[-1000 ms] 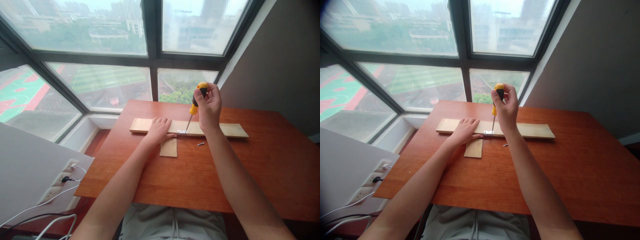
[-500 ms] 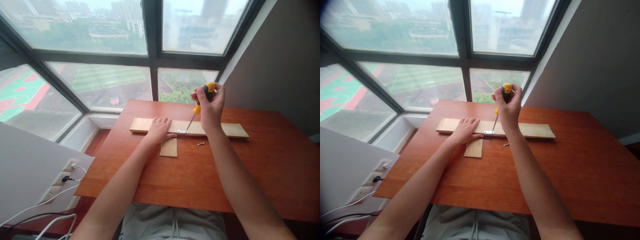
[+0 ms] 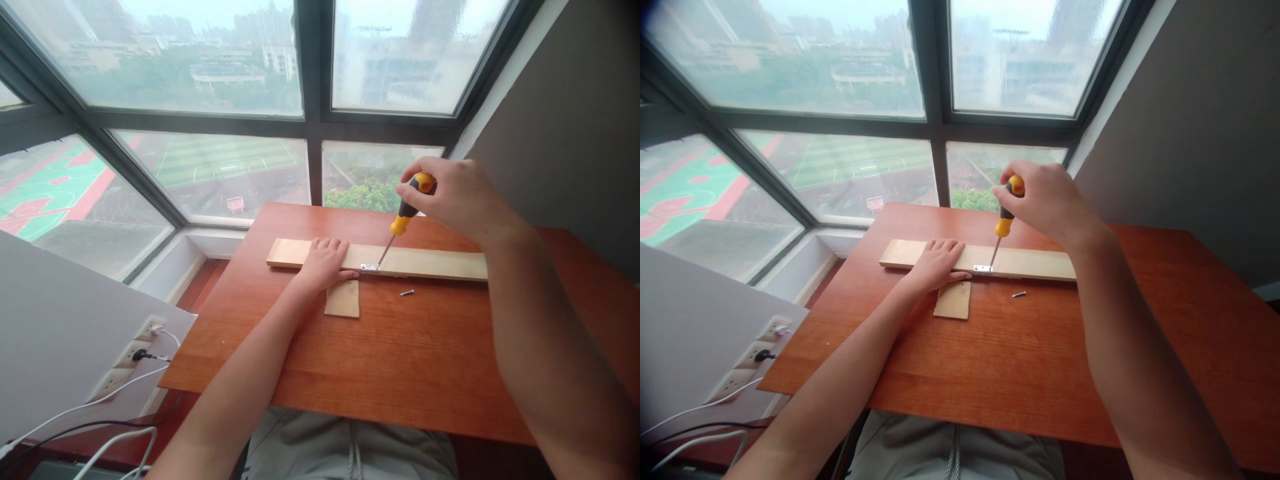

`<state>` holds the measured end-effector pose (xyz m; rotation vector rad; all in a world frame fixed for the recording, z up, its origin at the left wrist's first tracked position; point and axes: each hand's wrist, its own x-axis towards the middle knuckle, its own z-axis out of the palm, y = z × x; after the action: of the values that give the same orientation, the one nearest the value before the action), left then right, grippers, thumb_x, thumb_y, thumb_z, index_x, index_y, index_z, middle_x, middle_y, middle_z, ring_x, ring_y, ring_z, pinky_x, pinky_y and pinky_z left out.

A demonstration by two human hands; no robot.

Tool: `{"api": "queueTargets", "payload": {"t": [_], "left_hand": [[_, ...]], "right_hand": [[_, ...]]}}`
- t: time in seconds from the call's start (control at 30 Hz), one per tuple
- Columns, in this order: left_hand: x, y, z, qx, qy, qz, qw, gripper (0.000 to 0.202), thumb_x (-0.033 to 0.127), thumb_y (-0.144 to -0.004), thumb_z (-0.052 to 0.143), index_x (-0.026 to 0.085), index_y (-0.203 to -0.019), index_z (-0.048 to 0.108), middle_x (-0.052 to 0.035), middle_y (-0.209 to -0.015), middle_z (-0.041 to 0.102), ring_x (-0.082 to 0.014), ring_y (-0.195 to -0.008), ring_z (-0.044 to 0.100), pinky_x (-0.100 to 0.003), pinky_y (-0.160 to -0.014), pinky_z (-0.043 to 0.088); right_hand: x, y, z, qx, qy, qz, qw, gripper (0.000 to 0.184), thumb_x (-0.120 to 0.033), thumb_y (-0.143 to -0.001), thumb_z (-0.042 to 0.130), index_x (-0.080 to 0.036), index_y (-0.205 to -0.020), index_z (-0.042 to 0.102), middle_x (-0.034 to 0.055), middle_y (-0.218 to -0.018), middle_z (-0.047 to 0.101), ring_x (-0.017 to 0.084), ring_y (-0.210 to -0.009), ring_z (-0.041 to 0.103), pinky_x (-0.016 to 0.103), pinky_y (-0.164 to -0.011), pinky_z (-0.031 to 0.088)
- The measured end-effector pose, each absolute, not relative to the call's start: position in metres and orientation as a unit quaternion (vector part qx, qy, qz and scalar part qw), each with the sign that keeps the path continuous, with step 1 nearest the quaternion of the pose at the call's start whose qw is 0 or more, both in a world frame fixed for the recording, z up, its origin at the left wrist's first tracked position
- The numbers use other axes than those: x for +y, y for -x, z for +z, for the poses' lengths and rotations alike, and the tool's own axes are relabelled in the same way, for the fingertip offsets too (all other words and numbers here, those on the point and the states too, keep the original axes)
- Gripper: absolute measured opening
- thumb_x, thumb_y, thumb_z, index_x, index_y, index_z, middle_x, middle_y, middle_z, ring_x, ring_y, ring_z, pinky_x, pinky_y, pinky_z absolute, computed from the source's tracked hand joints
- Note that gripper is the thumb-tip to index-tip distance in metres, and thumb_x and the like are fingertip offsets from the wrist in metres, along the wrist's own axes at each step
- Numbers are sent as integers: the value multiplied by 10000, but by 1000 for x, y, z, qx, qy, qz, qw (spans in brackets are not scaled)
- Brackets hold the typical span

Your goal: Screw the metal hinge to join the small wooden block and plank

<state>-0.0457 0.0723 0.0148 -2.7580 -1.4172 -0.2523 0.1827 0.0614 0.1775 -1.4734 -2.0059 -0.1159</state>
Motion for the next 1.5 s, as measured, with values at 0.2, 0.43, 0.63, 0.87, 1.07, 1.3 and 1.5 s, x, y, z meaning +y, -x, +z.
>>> {"api": "queueTargets", "payload": {"t": [0.2, 0.43, 0.63, 0.87, 1.07, 1.3, 1.5], "left_hand": [[72, 46, 15, -461, 884, -80, 8, 640, 683, -860, 551, 209, -1286, 494, -151, -1257, 589, -324, -1193, 518, -439, -1029, 303], [72, 46, 16, -460, 885, -77, 11, 665, 692, -861, 538, 182, -1286, 498, -160, -1248, 590, -326, -1182, 522, -438, -1025, 309], [73, 46, 15, -461, 884, -76, 10, 645, 679, -860, 552, 197, -1286, 500, -151, -1247, 588, -325, -1177, 517, -439, -1024, 302], [72, 45, 16, -460, 884, -76, 9, 651, 675, -860, 559, 181, -1279, 500, -158, -1235, 592, -328, -1176, 521, -438, -1020, 303], [72, 45, 16, -460, 884, -78, 11, 643, 685, -869, 534, 182, -1269, 504, -156, -1237, 595, -324, -1179, 522, -432, -1018, 308], [72, 45, 16, -461, 884, -79, 6, 640, 685, -871, 529, 180, -1264, 509, -159, -1232, 596, -327, -1177, 521, -443, -1021, 303], [72, 44, 18, -464, 882, -78, 1, 646, 690, -864, 534, 189, -1271, 510, -158, -1243, 595, -325, -1179, 521, -439, -1018, 308]], "right_hand": [[63, -184, 193, -831, 499, 3, 247, 129, -169, -735, 700, -261, -821, 674, 3, -748, 645, 177, -649, 535, 346, -624, 392], [59, -163, 187, -793, 505, 38, 339, 89, -345, -844, 658, -258, -831, 670, 5, -696, 649, 206, -693, 601, 367, -691, 445], [64, -166, 187, -798, 484, 130, 333, 391, -195, -779, 587, -233, -1168, 610, 37, -1015, 731, 220, -870, 674, 353, -731, 508], [68, -174, 198, -761, 626, -38, 169, 363, -539, -808, 620, -231, -977, 713, 87, -784, 708, 304, -796, 645, 404, -685, 439], [62, -181, 208, -804, 574, 13, 155, 213, -407, -734, 701, -254, -879, 732, 30, -791, 688, 238, -751, 625, 353, -646, 417], [53, -191, 216, -808, 548, 55, 210, 291, -284, -705, 712, -281, -996, 717, -1, -809, 668, 180, -679, 600, 320, -597, 431], [50, -190, 210, -789, 544, 82, 275, 317, -250, -716, 703, -270, -1032, 697, 3, -851, 694, 184, -720, 614, 328, -643, 469]]}}
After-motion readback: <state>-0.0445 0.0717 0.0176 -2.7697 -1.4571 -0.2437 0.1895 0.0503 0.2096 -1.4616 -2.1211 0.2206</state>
